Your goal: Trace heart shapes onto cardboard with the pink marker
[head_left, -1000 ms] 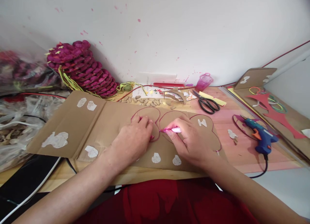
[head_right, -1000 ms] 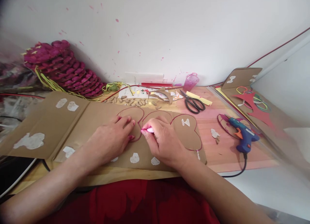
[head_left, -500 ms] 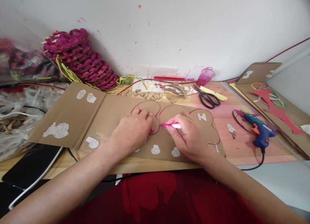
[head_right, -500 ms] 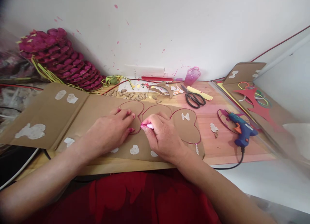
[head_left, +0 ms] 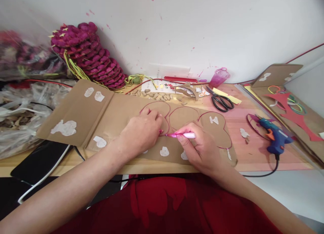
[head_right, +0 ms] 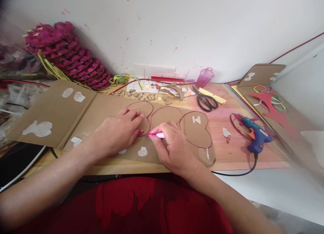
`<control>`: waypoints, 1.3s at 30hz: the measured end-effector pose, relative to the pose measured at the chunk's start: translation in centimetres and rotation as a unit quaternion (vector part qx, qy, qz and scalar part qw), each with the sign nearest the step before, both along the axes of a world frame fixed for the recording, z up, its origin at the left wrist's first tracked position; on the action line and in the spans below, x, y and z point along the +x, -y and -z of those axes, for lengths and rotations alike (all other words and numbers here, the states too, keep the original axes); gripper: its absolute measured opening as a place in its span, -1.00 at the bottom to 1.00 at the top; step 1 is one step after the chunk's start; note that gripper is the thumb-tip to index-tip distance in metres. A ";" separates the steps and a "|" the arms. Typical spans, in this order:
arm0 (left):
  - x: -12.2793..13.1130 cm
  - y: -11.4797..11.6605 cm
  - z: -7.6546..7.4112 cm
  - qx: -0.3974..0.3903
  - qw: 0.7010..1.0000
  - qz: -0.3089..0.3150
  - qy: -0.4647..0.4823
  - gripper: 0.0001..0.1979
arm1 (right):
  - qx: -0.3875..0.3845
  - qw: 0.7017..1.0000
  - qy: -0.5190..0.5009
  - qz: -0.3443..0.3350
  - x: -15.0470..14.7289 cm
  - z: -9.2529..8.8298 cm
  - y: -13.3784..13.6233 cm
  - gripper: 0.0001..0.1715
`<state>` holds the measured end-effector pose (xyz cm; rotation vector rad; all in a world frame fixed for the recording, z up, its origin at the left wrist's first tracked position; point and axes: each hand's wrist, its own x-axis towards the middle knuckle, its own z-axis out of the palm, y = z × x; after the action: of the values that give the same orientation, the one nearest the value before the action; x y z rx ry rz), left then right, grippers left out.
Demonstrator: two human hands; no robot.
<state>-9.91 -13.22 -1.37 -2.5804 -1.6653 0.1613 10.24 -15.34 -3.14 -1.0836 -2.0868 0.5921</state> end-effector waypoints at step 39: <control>-0.9 -5.3 -1.0 -0.084 0.991 0.097 0.039 -0.67 | 0.091 0.995 0.042 -0.023 0.3 0.1 -0.5 -0.92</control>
<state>-10.80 -7.88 -0.32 -2.8891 -1.4710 0.1998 10.50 -14.83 -3.22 -0.9736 -2.1971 0.3759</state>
